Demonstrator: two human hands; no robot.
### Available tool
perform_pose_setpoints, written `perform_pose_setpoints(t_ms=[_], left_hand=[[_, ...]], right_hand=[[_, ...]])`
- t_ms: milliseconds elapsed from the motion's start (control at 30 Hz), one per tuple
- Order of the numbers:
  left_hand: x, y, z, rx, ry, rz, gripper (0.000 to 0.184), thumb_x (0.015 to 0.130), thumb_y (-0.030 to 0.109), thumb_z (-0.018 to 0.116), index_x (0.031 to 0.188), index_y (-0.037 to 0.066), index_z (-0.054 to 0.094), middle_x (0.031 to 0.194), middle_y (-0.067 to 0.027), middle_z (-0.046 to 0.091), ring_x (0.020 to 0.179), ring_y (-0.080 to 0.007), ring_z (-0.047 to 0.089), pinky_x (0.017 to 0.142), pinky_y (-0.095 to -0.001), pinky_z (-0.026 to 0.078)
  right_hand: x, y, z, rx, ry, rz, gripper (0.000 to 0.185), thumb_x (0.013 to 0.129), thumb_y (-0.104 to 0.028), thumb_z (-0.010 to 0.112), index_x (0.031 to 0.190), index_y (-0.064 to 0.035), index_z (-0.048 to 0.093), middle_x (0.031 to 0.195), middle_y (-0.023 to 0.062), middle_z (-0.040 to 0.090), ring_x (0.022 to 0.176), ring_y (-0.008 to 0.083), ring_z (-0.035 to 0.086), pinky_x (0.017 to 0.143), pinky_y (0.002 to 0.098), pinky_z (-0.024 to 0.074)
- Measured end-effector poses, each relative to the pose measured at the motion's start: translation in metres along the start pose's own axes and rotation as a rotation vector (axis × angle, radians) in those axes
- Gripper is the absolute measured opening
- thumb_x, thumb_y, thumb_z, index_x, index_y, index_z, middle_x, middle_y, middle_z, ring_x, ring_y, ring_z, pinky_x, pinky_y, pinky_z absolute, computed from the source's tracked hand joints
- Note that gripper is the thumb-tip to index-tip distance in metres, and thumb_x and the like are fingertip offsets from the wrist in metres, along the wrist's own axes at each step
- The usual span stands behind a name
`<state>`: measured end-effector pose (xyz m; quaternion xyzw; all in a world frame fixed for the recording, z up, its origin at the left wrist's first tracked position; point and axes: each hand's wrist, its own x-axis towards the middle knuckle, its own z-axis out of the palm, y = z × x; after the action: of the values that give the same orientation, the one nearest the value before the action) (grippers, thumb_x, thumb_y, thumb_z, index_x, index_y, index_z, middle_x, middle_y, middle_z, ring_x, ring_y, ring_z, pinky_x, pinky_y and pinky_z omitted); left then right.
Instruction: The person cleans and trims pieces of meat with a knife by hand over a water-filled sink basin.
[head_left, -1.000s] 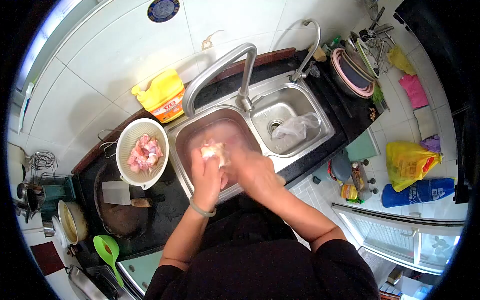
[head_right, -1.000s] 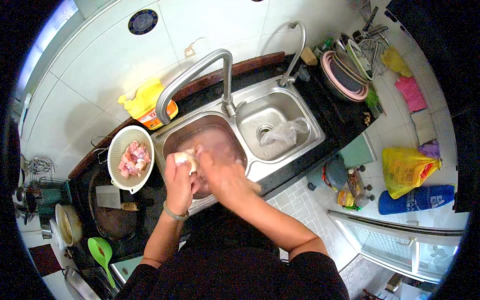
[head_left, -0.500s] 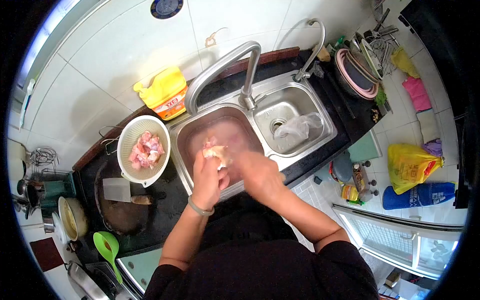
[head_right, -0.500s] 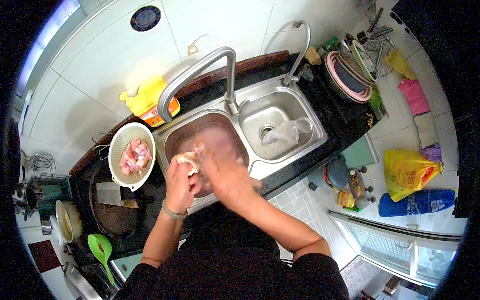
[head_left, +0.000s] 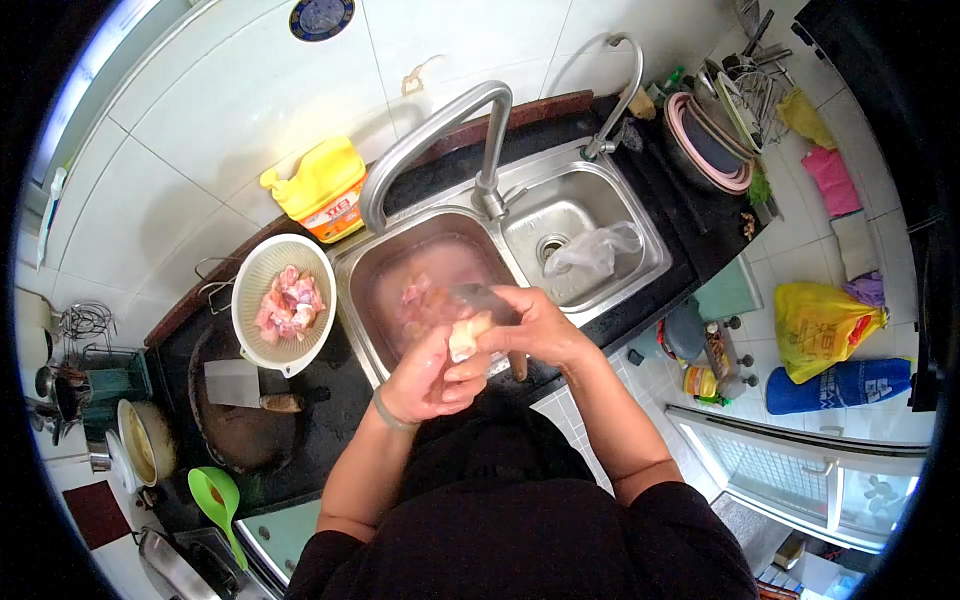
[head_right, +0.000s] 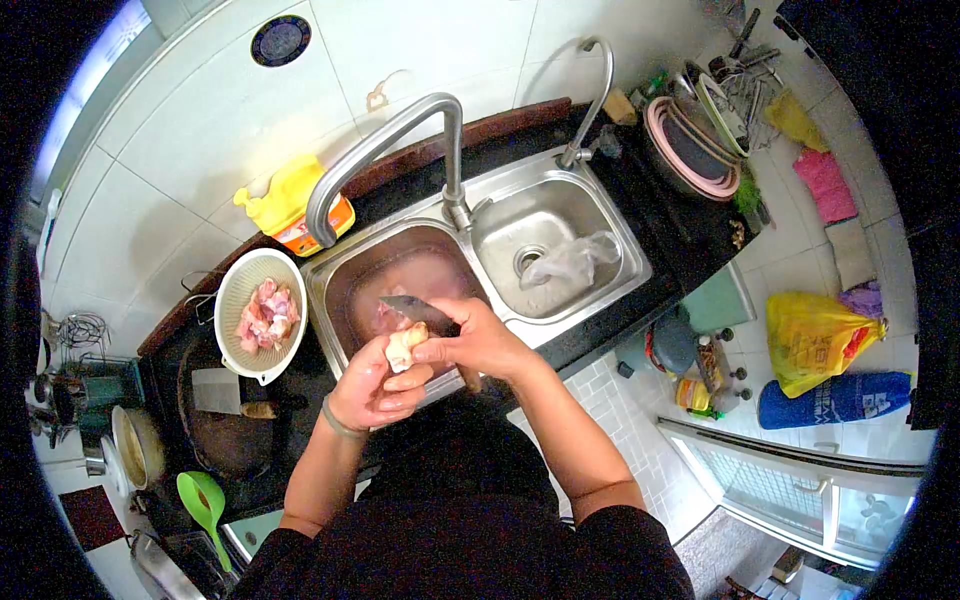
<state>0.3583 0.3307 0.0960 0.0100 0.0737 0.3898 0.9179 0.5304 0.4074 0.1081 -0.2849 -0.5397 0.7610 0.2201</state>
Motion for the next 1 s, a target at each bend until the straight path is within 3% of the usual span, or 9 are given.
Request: perform_pose_setpoints(t_ms=[100, 133, 233, 367, 500, 633, 700, 900, 1000], left_hand=[[0.006, -0.011, 0.000, 0.590, 0.403, 0.273, 0.042, 0.098, 0.041, 0.027, 0.108, 0.008, 0.051, 0.069, -0.0038, 0.051, 0.057, -0.0167, 0.055, 0.043, -0.0277, 0.048], [0.007, -0.012, -0.004, 0.686, 0.465, 0.339, 0.050, 0.097, 0.048, 0.026, 0.119, 0.007, 0.045, 0.081, -0.0059, 0.057, 0.074, -0.0218, 0.061, 0.064, -0.0342, 0.054], [0.016, -0.016, -0.008, 0.690, 0.531, 0.725, 0.053, 0.096, 0.048, 0.032, 0.127, 0.006, 0.038, 0.092, -0.0061, 0.058, 0.088, -0.0226, 0.061, 0.075, -0.0349, 0.052], [0.004, -0.007, -0.014, 1.224, 0.503, 0.630, 0.046, 0.097, 0.038, 0.041, 0.126, 0.003, 0.041, 0.103, -0.0077, 0.055, 0.083, -0.0147, 0.055, 0.072, -0.0291, 0.048], [0.004, -0.009, -0.008, 0.712, 0.453, 0.622, 0.039, 0.098, 0.036, 0.038, 0.120, 0.004, 0.044, 0.093, -0.0051, 0.055, 0.072, -0.0118, 0.050, 0.061, -0.0255, 0.044], [0.003, -0.011, -0.003, 0.531, 0.487, 0.613, 0.037, 0.097, 0.041, 0.038, 0.114, 0.009, 0.047, 0.080, -0.0031, 0.051, 0.056, -0.0084, 0.041, 0.045, -0.0205, 0.033], [0.004, -0.010, 0.004, 0.497, 0.494, 0.641, 0.035, 0.097, 0.041, 0.037, 0.111, 0.011, 0.048, 0.077, -0.0023, 0.050, 0.054, -0.0077, 0.039, 0.042, -0.0198, 0.030], [0.009, -0.011, 0.014, 0.435, 0.657, 0.742, 0.021, 0.099, 0.030, 0.037, 0.095, 0.011, 0.046, 0.073, -0.0011, 0.048, 0.048, -0.0061, 0.034, 0.039, -0.0181, 0.025], [0.006, -0.010, 0.013, 0.476, 0.653, 0.788, 0.021, 0.098, 0.027, 0.038, 0.112, 0.013, 0.046, 0.080, -0.0029, 0.053, 0.051, -0.0048, 0.038, 0.040, -0.0164, 0.026]], right_hand=[[0.002, 0.004, 0.002, -0.006, 0.042, -0.051, 0.032, 0.079, -0.012, 0.071, 0.108, -0.0029, 0.062, 0.090, -0.0004, 0.064, 0.081, 0.0053, 0.055, 0.073, 0.0231, 0.0468], [0.001, -0.003, 0.005, -0.042, 0.063, -0.044, 0.032, 0.079, -0.012, 0.071, 0.108, -0.0030, 0.062, 0.091, -0.0002, 0.064, 0.081, 0.0055, 0.055, 0.072, 0.0231, 0.0469], [0.003, 0.003, 0.011, -0.117, 0.117, -0.043, 0.027, 0.082, -0.014, 0.068, 0.105, -0.0027, 0.062, 0.087, -0.0001, 0.063, 0.077, 0.0059, 0.056, 0.067, 0.0229, 0.0469], [0.000, 0.006, 0.010, -0.023, 0.153, 0.134, 0.017, 0.090, -0.019, 0.058, 0.092, -0.0027, 0.057, 0.069, -0.0012, 0.057, 0.059, 0.0068, 0.053, 0.052, 0.0221, 0.0437], [-0.005, -0.003, 0.020, 0.177, 0.251, -0.015, 0.022, 0.095, -0.022, 0.047, 0.086, -0.0034, 0.053, 0.065, -0.0007, 0.052, 0.053, 0.0069, 0.049, 0.049, 0.0215, 0.0404], [-0.011, 0.007, 0.021, -0.346, 0.446, -0.153, 0.015, 0.094, -0.017, 0.048, 0.089, -0.0036, 0.053, 0.065, 0.0040, 0.054, 0.053, 0.0137, 0.053, 0.049, 0.0255, 0.0425], [-0.014, 0.008, 0.028, -0.931, 0.480, -0.535, 0.013, 0.090, -0.015, 0.054, 0.087, -0.0029, 0.050, 0.069, 0.0133, 0.058, 0.062, 0.0266, 0.061, 0.053, 0.0373, 0.0464], [-0.015, 0.010, 0.045, -1.100, 0.452, -0.582, 0.013, 0.076, -0.002, 0.058, 0.088, -0.0046, 0.057, 0.067, 0.0135, 0.054, 0.061, 0.0332, 0.057, 0.052, 0.0414, 0.0452], [-0.009, 0.018, 0.032, -1.182, 0.497, -0.505, 0.011, 0.074, 0.000, 0.056, 0.084, -0.0048, 0.053, 0.066, 0.0137, 0.054, 0.059, 0.0337, 0.057, 0.051, 0.0419, 0.0449]])
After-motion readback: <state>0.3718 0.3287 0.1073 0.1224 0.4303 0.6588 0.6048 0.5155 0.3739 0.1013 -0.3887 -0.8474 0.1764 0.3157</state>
